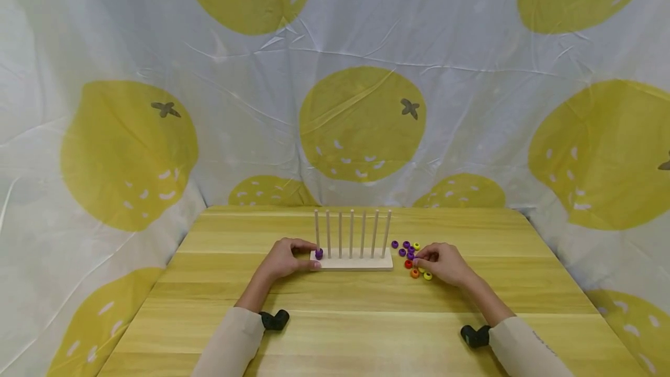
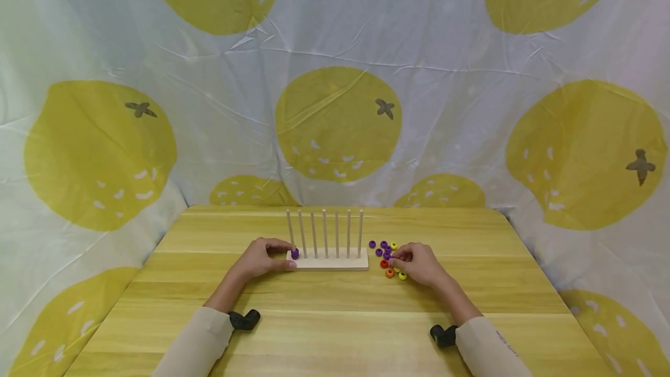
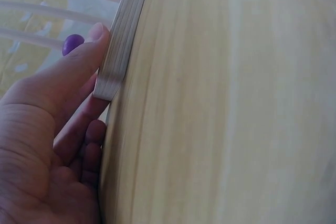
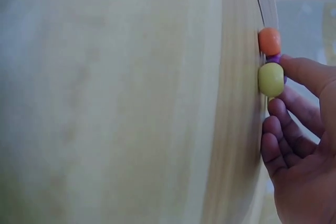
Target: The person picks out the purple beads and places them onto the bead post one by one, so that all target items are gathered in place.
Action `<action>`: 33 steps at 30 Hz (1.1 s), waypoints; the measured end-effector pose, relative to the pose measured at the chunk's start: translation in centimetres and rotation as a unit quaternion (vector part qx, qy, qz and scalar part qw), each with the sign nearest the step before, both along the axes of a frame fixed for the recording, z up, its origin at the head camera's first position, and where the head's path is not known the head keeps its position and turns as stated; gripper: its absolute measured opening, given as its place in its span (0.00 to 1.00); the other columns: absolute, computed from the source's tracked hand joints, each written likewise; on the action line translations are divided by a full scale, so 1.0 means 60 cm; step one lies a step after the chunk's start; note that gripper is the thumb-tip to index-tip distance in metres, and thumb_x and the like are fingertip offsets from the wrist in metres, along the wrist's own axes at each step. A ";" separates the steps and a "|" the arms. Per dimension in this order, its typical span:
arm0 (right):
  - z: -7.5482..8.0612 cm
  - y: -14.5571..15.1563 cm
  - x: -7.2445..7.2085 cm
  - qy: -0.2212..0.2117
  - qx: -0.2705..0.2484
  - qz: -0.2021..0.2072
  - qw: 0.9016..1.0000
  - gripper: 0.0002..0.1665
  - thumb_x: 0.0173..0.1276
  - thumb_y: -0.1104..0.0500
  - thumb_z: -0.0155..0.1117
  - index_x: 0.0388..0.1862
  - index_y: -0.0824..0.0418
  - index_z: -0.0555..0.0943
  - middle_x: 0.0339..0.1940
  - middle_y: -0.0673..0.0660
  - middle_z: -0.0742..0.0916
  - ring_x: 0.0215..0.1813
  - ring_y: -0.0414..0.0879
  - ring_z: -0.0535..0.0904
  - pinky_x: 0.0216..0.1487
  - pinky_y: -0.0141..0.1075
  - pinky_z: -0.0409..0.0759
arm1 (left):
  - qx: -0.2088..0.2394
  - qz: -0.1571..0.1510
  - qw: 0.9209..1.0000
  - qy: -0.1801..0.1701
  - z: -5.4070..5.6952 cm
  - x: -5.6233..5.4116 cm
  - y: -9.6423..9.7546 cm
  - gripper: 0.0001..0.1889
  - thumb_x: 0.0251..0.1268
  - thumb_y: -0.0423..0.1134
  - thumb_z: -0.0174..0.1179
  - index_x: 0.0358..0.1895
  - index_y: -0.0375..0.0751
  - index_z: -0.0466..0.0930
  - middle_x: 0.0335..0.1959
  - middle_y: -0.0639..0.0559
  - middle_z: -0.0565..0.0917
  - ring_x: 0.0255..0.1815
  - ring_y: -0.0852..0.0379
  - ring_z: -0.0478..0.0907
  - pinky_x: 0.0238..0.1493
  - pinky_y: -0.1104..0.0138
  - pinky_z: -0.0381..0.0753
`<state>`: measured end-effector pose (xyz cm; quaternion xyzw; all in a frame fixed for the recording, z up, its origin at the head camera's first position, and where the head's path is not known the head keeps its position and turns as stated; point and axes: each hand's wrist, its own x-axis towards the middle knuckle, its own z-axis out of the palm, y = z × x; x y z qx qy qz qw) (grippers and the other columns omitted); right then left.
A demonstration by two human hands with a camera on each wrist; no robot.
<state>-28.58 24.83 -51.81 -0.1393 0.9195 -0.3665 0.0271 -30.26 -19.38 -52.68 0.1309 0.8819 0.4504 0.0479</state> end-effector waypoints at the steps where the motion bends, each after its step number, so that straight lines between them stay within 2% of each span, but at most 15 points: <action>1: 0.001 0.001 0.000 -0.001 0.000 -0.001 1.000 0.09 0.69 0.52 0.73 0.40 0.57 0.90 0.32 0.50 0.86 0.31 0.42 0.74 0.30 0.31 0.74 | 0.001 0.000 1.000 -0.001 0.000 0.000 0.000 0.24 0.48 0.52 0.83 0.51 0.56 0.90 0.50 0.56 0.90 0.56 0.54 0.83 0.61 0.54 0.82; 6: 0.009 0.005 0.000 0.001 0.000 0.003 1.000 0.09 0.70 0.52 0.73 0.40 0.56 0.90 0.35 0.49 0.87 0.33 0.43 0.76 0.32 0.32 0.75 | 0.002 -0.001 1.000 -0.003 0.001 0.000 0.001 0.24 0.47 0.51 0.83 0.51 0.56 0.90 0.50 0.56 0.90 0.55 0.54 0.84 0.61 0.54 0.82; 14: 0.029 0.016 -0.005 0.034 0.003 0.028 0.999 0.09 0.70 0.54 0.72 0.42 0.58 0.90 0.34 0.50 0.87 0.31 0.40 0.77 0.32 0.31 0.77 | 0.000 -0.002 1.000 -0.002 -0.001 -0.002 0.000 0.25 0.47 0.52 0.83 0.51 0.56 0.90 0.51 0.56 0.90 0.56 0.54 0.84 0.61 0.54 0.82; 18: 0.051 0.021 -0.008 0.055 0.007 0.038 0.998 0.10 0.72 0.54 0.70 0.44 0.59 0.90 0.34 0.50 0.86 0.33 0.40 0.76 0.34 0.31 0.77 | -0.002 -0.003 1.000 -0.004 0.000 -0.002 -0.001 0.24 0.47 0.52 0.83 0.51 0.56 0.90 0.51 0.56 0.90 0.56 0.54 0.84 0.61 0.54 0.82; 33: 0.142 0.006 -0.015 0.086 0.011 0.050 0.995 0.11 0.75 0.52 0.68 0.49 0.56 0.89 0.35 0.48 0.85 0.35 0.43 0.78 0.36 0.33 0.77 | 0.000 -0.011 1.000 -0.007 0.001 -0.002 -0.001 0.25 0.48 0.53 0.82 0.53 0.57 0.90 0.52 0.55 0.90 0.57 0.53 0.84 0.61 0.53 0.82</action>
